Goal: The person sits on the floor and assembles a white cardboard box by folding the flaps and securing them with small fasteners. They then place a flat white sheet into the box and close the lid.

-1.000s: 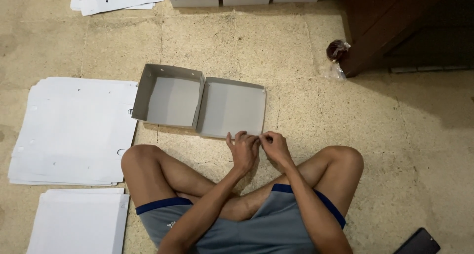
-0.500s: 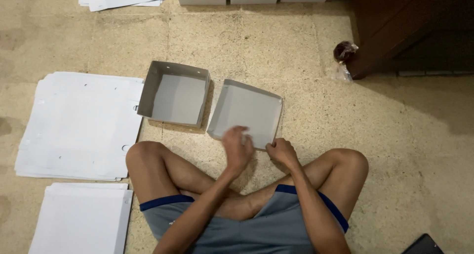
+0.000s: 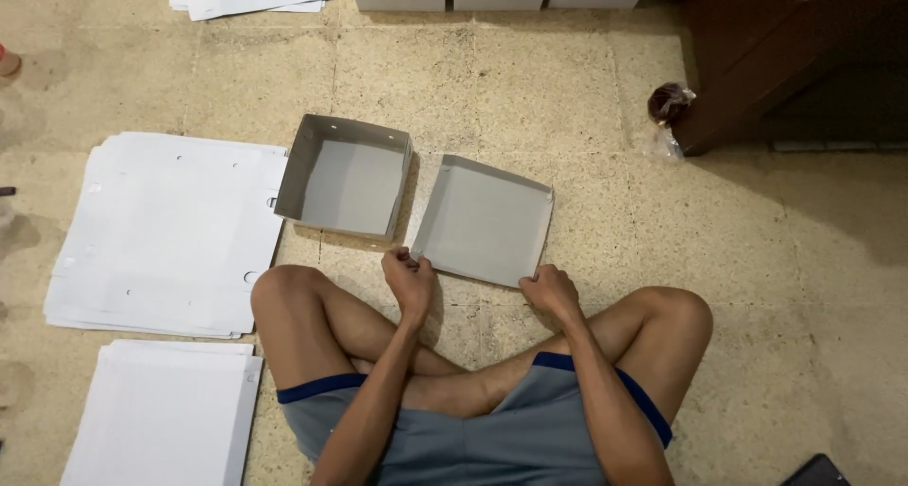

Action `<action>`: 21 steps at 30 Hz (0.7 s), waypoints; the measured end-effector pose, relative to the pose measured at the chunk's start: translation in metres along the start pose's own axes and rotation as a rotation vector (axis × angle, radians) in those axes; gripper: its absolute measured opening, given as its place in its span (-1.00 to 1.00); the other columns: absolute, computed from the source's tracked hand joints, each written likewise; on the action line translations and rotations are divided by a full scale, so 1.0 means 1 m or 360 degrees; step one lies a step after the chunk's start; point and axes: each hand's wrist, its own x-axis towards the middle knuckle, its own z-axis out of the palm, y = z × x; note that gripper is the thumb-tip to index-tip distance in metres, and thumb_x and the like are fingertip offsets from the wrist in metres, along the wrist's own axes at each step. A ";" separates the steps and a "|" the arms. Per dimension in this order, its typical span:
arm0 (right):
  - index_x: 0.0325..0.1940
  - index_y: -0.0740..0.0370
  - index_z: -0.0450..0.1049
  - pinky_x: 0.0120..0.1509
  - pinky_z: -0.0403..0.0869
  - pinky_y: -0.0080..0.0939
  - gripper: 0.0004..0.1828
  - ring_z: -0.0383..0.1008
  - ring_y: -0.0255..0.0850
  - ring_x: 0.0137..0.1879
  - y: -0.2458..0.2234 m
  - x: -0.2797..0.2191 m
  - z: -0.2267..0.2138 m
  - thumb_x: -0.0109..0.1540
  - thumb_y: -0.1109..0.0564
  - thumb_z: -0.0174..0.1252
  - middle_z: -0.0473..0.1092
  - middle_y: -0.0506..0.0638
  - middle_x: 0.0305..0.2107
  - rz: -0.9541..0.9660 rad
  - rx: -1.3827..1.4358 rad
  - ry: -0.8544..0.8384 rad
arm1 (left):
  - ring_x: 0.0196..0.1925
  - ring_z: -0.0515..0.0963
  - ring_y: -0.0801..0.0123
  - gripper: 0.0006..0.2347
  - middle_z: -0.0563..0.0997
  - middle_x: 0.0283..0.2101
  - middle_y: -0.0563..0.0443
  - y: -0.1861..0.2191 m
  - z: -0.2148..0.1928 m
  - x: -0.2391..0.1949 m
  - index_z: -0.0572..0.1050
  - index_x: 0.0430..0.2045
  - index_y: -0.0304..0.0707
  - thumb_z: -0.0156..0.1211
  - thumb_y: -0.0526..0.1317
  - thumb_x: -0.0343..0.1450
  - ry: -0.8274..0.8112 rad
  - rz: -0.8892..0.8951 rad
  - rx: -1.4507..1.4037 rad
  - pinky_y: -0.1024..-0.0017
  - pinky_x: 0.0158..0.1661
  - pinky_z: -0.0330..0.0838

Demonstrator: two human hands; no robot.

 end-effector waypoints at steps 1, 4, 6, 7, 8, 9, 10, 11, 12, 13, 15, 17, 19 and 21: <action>-0.54 0.20 0.40 -0.30 0.40 0.04 -0.76 0.48 0.02 -0.41 0.002 0.002 0.000 0.13 0.01 0.07 0.38 0.18 -0.65 -0.0001 0.0002 0.0000 | -0.16 0.51 0.13 -0.73 0.31 -0.16 -0.23 0.004 -0.001 -0.003 0.29 -0.13 -0.52 0.14 -0.46 0.34 0.0000 0.0002 0.0001 0.27 -0.16 0.51; -0.53 0.20 0.40 -0.30 0.42 0.06 -0.75 0.51 0.05 -0.39 0.007 0.009 0.002 0.13 0.00 0.06 0.40 0.19 -0.63 0.0004 -0.0034 -0.0045 | -0.14 0.54 0.13 -0.77 0.28 -0.15 -0.22 0.010 -0.001 -0.009 0.33 -0.19 -0.50 0.19 -0.44 0.34 0.0044 0.0008 -0.0060 0.33 -0.15 0.57; -0.51 0.24 0.43 -0.28 0.43 0.09 -0.74 0.55 0.13 -0.35 0.011 0.014 0.005 0.13 0.00 0.07 0.42 0.23 -0.60 -0.0009 -0.0034 -0.0046 | -0.16 0.55 0.06 -0.87 0.32 -0.19 -0.21 0.007 0.000 -0.006 0.42 -0.29 -0.48 0.17 -0.45 0.34 0.0051 0.0101 0.0044 0.32 -0.15 0.59; -0.51 0.24 0.43 -0.28 0.43 0.09 -0.74 0.55 0.13 -0.35 0.008 0.010 0.003 0.13 0.00 0.07 0.42 0.23 -0.60 -0.0007 -0.0034 -0.0047 | -0.16 0.55 0.06 -0.87 0.32 -0.19 -0.21 0.002 0.002 -0.006 0.42 -0.29 -0.48 0.17 -0.45 0.34 0.0050 0.0099 0.0046 0.32 -0.15 0.59; -0.52 0.23 0.43 -0.27 0.44 0.08 -0.74 0.55 0.11 -0.35 0.005 0.006 0.001 0.13 0.01 0.07 0.43 0.22 -0.61 -0.0009 -0.0017 -0.0047 | -0.19 0.55 0.07 -0.90 0.33 -0.20 -0.21 -0.003 0.003 -0.005 0.43 -0.34 -0.47 0.18 -0.45 0.33 0.0067 0.0148 0.0043 0.31 -0.19 0.57; -0.52 0.22 0.42 -0.26 0.44 0.07 -0.75 0.54 0.09 -0.36 0.001 0.002 -0.001 0.13 0.01 0.06 0.44 0.21 -0.61 -0.0011 -0.0001 -0.0046 | -0.22 0.55 0.08 -0.92 0.33 -0.21 -0.22 -0.008 0.005 -0.003 0.45 -0.38 -0.45 0.18 -0.46 0.32 0.0083 0.0197 0.0041 0.31 -0.22 0.55; -0.52 0.22 0.42 -0.26 0.44 0.07 -0.75 0.54 0.09 -0.36 0.003 0.006 0.000 0.13 0.01 0.06 0.44 0.21 -0.61 -0.0012 0.0001 -0.0044 | -0.22 0.55 0.08 -0.92 0.33 -0.21 -0.22 -0.008 0.006 -0.002 0.45 -0.38 -0.45 0.18 -0.46 0.32 0.0083 0.0200 0.0040 0.31 -0.22 0.55; -0.47 0.26 0.46 -0.24 0.46 0.10 -0.72 0.56 0.15 -0.29 0.005 0.009 0.002 0.13 -0.01 0.07 0.46 0.26 -0.56 -0.0001 -0.0020 -0.0064 | -0.20 0.54 0.11 -0.93 0.34 -0.16 -0.23 -0.009 0.007 -0.002 0.47 -0.38 -0.44 0.21 -0.42 0.34 0.0062 0.0179 0.0023 0.32 -0.19 0.54; -0.41 0.30 0.49 -0.21 0.47 0.13 -0.68 0.58 0.21 -0.23 0.008 0.013 0.003 0.13 -0.04 0.08 0.49 0.31 -0.50 0.0010 -0.0042 -0.0083 | -0.18 0.53 0.14 -0.93 0.34 -0.11 -0.25 -0.009 0.007 -0.001 0.50 -0.39 -0.42 0.24 -0.38 0.36 0.0042 0.0157 0.0005 0.33 -0.16 0.52; -0.41 0.30 0.49 -0.21 0.47 0.13 -0.68 0.58 0.21 -0.23 0.011 0.015 0.004 0.13 -0.04 0.08 0.49 0.31 -0.50 0.0009 -0.0041 -0.0082 | -0.18 0.53 0.14 -0.93 0.34 -0.11 -0.25 -0.006 0.007 -0.002 0.50 -0.39 -0.42 0.24 -0.38 0.36 0.0042 0.0158 0.0005 0.33 -0.16 0.52; -0.41 0.31 0.52 -0.22 0.47 0.15 -0.66 0.58 0.17 -0.23 0.016 0.017 0.006 0.10 -0.05 0.09 0.50 0.29 -0.49 0.0047 -0.0027 -0.0100 | -0.12 0.56 -0.06 -0.92 0.38 -0.05 -0.36 0.000 0.004 -0.004 0.51 -0.35 -0.43 0.19 -0.35 0.41 -0.0025 0.0152 -0.0072 0.13 -0.05 0.53; -0.36 0.36 0.52 -0.18 0.47 0.18 -0.64 0.58 0.19 -0.18 -0.010 -0.014 -0.009 0.11 -0.05 0.11 0.51 0.33 -0.44 0.0087 -0.0007 -0.0123 | -0.08 0.56 -0.15 -0.91 0.43 -0.05 -0.39 0.013 -0.002 -0.007 0.51 -0.34 -0.42 0.19 -0.32 0.42 -0.0058 0.0154 -0.0045 0.06 -0.03 0.52; -0.31 0.40 0.52 -0.14 0.47 0.22 -0.61 0.58 0.21 -0.13 -0.029 -0.034 -0.018 0.11 -0.05 0.14 0.51 0.37 -0.39 0.0127 0.0008 -0.0143 | -0.05 0.57 -0.24 -0.90 0.48 -0.04 -0.41 0.018 -0.003 -0.006 0.51 -0.33 -0.41 0.19 -0.30 0.43 -0.0090 0.0157 -0.0023 0.00 -0.01 0.52; -0.15 0.48 0.54 -0.06 0.48 0.26 -0.47 0.56 0.26 -0.02 -0.038 -0.045 -0.019 0.12 -0.09 0.12 0.53 0.41 -0.25 0.0129 0.0073 -0.0259 | -0.11 0.60 -0.09 -0.90 0.58 -0.21 -0.28 0.015 0.001 0.000 0.54 -0.35 -0.33 0.23 -0.26 0.42 -0.0086 0.0113 0.0081 0.10 -0.07 0.51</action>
